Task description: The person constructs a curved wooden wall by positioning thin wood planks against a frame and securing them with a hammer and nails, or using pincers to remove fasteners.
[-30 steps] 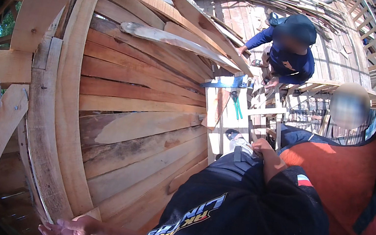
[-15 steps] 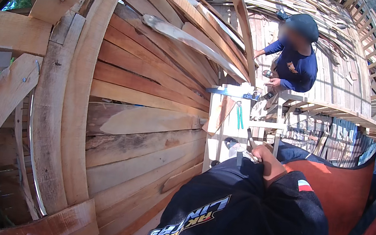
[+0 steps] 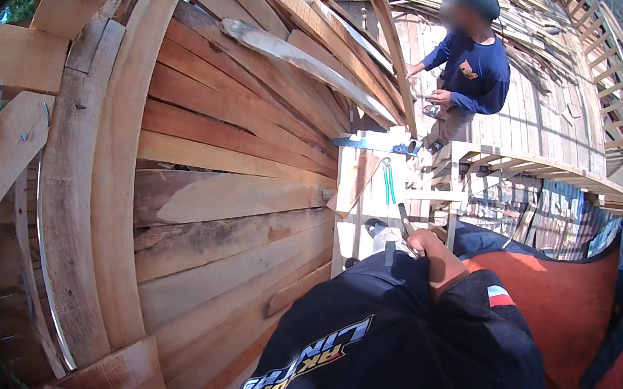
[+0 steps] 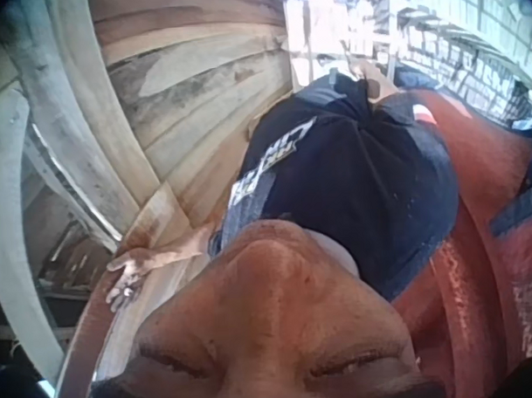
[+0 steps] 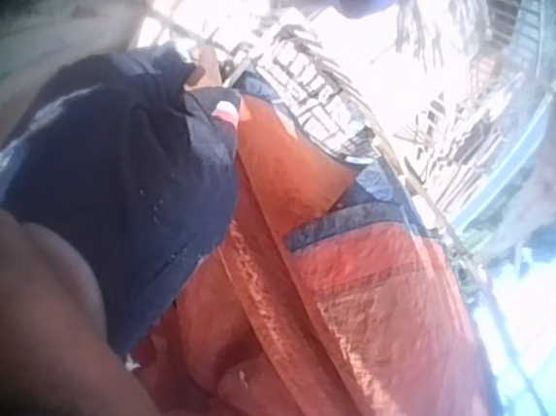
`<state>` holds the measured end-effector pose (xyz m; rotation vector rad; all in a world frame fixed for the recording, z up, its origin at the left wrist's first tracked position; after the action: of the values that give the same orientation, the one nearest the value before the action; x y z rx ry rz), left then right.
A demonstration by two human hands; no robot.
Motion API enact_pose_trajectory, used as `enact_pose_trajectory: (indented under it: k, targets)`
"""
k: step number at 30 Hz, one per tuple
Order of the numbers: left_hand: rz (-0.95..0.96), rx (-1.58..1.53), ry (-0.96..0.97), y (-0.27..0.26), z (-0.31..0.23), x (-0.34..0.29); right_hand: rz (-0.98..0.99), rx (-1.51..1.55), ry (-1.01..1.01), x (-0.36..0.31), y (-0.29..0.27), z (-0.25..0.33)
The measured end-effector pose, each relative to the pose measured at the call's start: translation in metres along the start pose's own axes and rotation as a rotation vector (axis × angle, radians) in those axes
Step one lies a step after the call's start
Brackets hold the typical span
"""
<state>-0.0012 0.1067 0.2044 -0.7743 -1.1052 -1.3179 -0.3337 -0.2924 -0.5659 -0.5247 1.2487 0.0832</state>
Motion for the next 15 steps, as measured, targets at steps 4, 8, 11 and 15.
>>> enact_pose_trajectory:
  k: [4,8,11,15]
  targets:
    - [-0.007,0.079,0.067,0.000,0.010,0.006,0.018,-0.181,-0.216,-0.016,-0.012,0.019]
    - [0.178,-0.072,-0.151,0.004,0.014,0.004,-0.025,0.005,-0.110,-0.049,-0.031,0.026]
    - [0.142,-0.051,-0.081,0.004,0.016,0.008,-0.117,-0.105,-0.174,-0.041,-0.024,0.011]
    - [0.267,-0.267,-0.295,-0.001,-0.014,0.000,-0.023,0.176,-0.437,0.001,0.000,-0.063]
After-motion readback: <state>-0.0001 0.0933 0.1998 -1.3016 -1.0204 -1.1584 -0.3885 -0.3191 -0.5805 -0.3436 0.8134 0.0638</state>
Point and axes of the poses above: each hand's wrist, its own x-axis towards the middle knuckle, its own y-axis out of the palm, z = x × y, the point moved 4 cm from there along x, towards the middle knuckle, and after that the axes turned 2 degrees about -z, right-handed, at the moved point
